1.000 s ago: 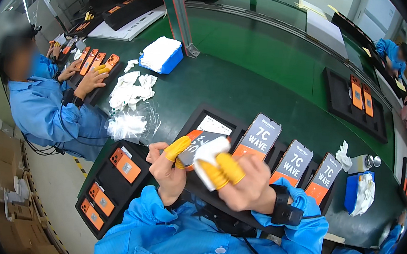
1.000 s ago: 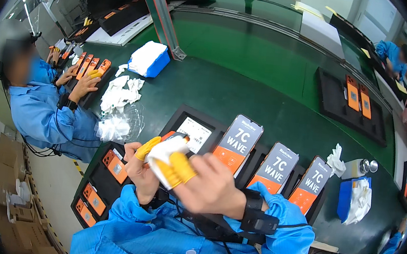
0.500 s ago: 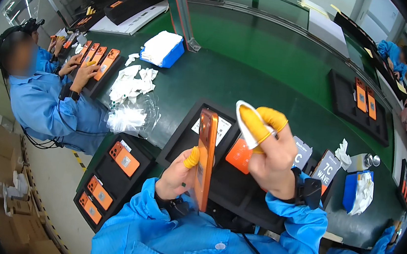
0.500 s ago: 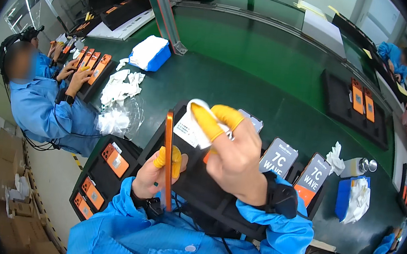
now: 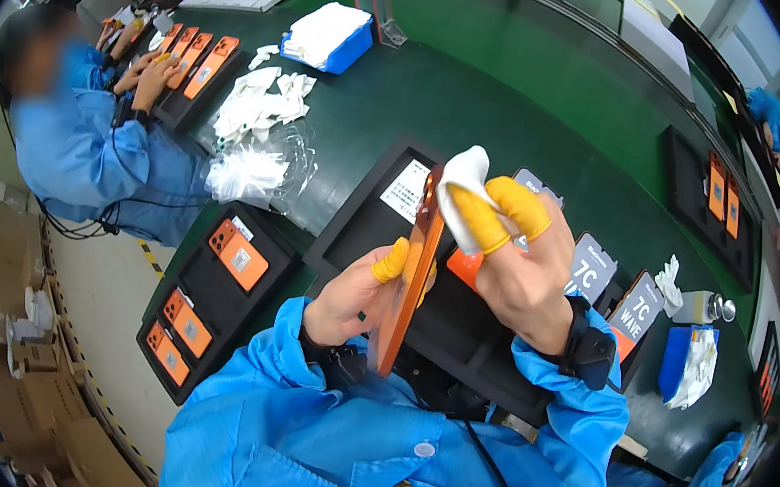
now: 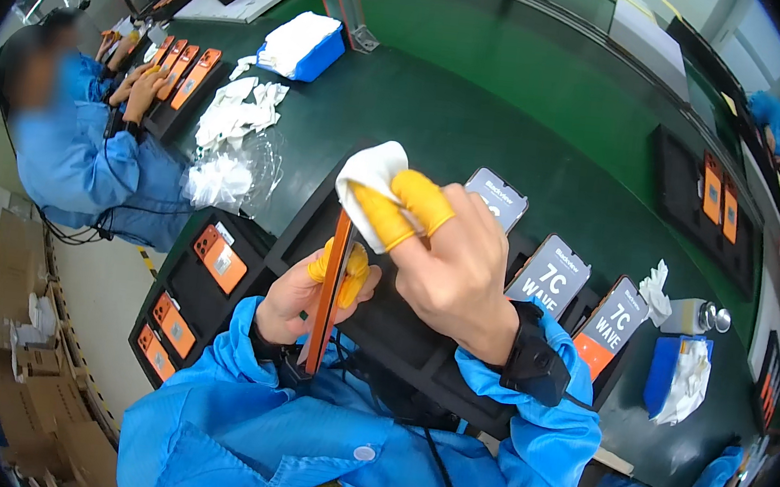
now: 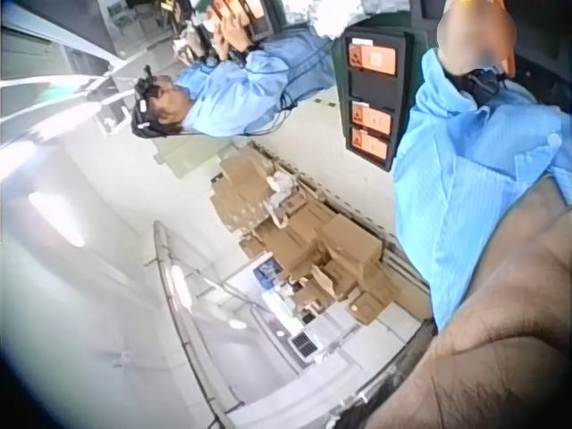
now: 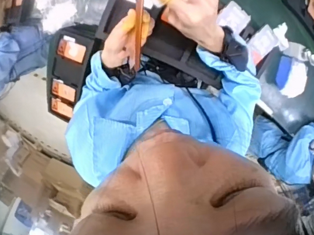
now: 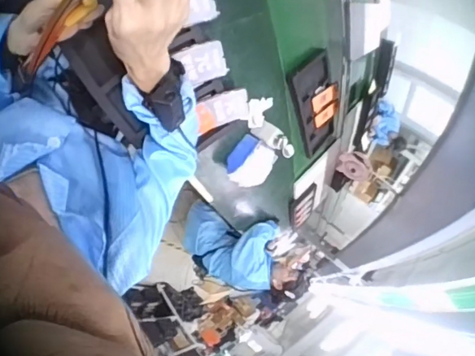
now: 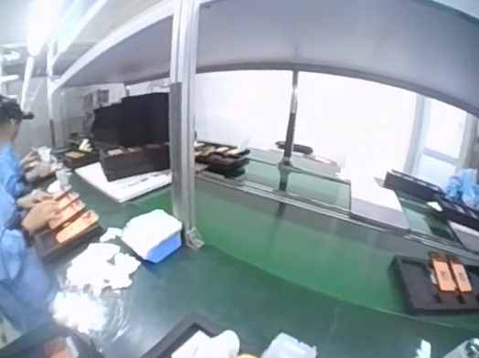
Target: Cleaning the surfaces and lenses of orange smartphone backs and screen components using a cloth and cleaning solution.
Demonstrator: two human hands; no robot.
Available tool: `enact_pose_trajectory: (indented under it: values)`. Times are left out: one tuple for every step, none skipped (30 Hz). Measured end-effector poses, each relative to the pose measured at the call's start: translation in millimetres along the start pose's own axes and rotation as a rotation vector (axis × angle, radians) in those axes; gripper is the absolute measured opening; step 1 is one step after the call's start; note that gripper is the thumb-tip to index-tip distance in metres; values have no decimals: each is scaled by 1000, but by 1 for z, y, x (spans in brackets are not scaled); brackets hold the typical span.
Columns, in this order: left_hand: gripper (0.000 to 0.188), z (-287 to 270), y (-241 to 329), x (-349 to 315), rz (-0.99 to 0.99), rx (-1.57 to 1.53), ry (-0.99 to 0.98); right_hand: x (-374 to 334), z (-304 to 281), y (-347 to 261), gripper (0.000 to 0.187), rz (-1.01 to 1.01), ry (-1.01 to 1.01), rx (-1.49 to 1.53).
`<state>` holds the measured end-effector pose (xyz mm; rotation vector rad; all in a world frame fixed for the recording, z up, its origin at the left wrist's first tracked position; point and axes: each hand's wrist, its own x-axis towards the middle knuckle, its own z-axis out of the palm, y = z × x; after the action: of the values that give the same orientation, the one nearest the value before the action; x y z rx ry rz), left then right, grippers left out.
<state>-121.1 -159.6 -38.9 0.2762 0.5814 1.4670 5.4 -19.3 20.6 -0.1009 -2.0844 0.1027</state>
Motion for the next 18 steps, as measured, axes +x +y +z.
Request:
enact_pose_trajectory:
  values:
    - [26, -3, -1, 2, 0, -45, -41, -2, 0, -2, 49, -47, -19, 14]
    - [26, -7, 1, 2, 4, -53, -39, -4, -1, -4, 51, -94, -37, 28]
    - [31, -13, 4, 2, -9, -99, -120, -7, 2, -7, 54, -115, -67, 51]
    - [36, -17, 5, 2, -21, -145, -201, -8, 4, -12, 50, -124, -64, 86]
    - [35, -18, 0, 3, 12, -117, 91, -13, 5, -19, 46, -166, -97, 146]
    - [36, -5, 6, 1, -11, -131, 80, -18, 3, -25, 42, -206, -129, 195]
    - [36, -18, 6, 3, -33, -222, -114, -27, 1, -37, 37, -266, -171, 243]
    - [36, -33, 4, 7, -57, -311, -309, -33, 0, -47, 33, -326, -213, 291]
    - [36, -35, 4, 12, 4, -253, -312, -32, -5, -50, 26, -414, -269, 347]
    - [36, -35, 3, 13, 3, -257, -313, -40, -3, -53, 24, -393, -256, 337]
    - [36, -35, 3, 12, -34, -258, -272, -36, -4, -46, 26, -373, -210, 294]
    - [35, -29, 3, 7, -71, -261, -221, -28, -2, -35, 27, -348, -163, 260]
    - [34, -3, 7, 2, -26, -158, -2, -27, 6, -18, 30, -337, -52, 144]
    - [34, 5, 3, 4, 30, -108, 220, -15, 10, -7, 30, -213, -78, 180]
    - [29, -5, 2, 6, 10, -102, 59, -3, 8, 4, 31, -143, -57, 63]
    - [25, -9, 3, 8, -2, -97, -103, 10, 12, 13, 35, -71, -37, -12]
    - [24, -11, 3, 10, -11, -113, -167, 10, 14, 16, 38, -35, -47, -1]
    - [24, -11, 4, 12, 0, -114, -173, 8, 20, 20, 41, -5, -56, 18]
